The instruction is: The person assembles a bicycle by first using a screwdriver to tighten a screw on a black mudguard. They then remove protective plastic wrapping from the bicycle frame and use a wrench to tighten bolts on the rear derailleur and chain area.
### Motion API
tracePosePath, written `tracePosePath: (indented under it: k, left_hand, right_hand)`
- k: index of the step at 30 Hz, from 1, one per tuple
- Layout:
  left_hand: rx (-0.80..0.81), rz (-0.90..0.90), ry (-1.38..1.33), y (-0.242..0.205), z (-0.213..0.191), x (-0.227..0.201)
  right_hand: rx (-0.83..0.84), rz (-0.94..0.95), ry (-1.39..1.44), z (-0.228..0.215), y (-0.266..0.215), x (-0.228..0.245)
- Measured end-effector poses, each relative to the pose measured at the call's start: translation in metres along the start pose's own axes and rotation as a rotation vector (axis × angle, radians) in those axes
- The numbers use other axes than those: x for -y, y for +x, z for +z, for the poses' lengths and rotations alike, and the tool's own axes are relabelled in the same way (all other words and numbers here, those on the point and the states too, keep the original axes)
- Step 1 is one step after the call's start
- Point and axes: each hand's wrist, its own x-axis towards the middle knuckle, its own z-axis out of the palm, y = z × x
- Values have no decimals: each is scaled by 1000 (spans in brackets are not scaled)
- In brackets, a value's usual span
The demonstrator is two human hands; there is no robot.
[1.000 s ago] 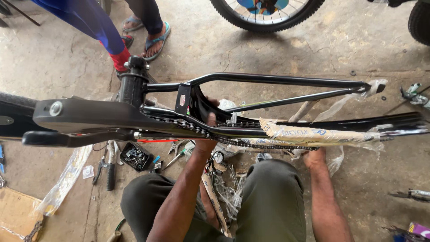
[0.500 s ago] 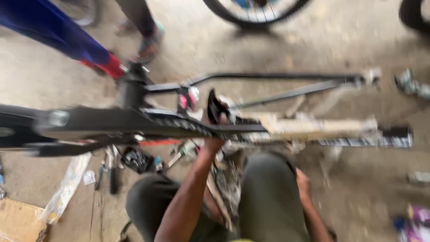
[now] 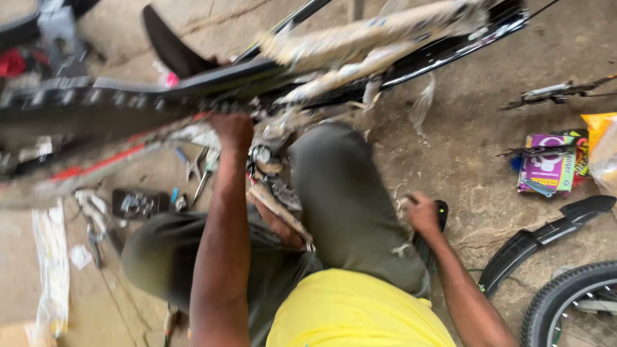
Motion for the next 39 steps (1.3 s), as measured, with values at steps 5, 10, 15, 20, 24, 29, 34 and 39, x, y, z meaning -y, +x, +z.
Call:
tracePosePath:
  k: [5,10,15,20,24,29,34,39]
  left_hand:
    - [90,-716,-884,-2,-67,-27]
    - [-4,-507,-1041,10,-157,-37]
    - [-173,-457,-899,3,-182,-37]
    - [-75,-488,-922,-6,-177,-33]
    - [-128,-465,-933,-14,-159,-35]
    - [-142,-500,-827,-16,-138,-30]
    - [-159,-387,-996,-22,-155,-10]
    - [-122,-305,-1095,-32,-191,12]
  right_hand:
    - [-514,-285,15,-98,-5,124]
    - [-328,-693,410,-100,-16,291]
    - [700,-281,-84,71,45,340]
    - [949,-683,-770,255,16,254]
    - [1000,-520,-549,295,1,225]
    - [1021,-420,-223,323,0,286]
    - [1032,-360,-87,357,4,325]
    - [1026,-279,-13,360,3,318]
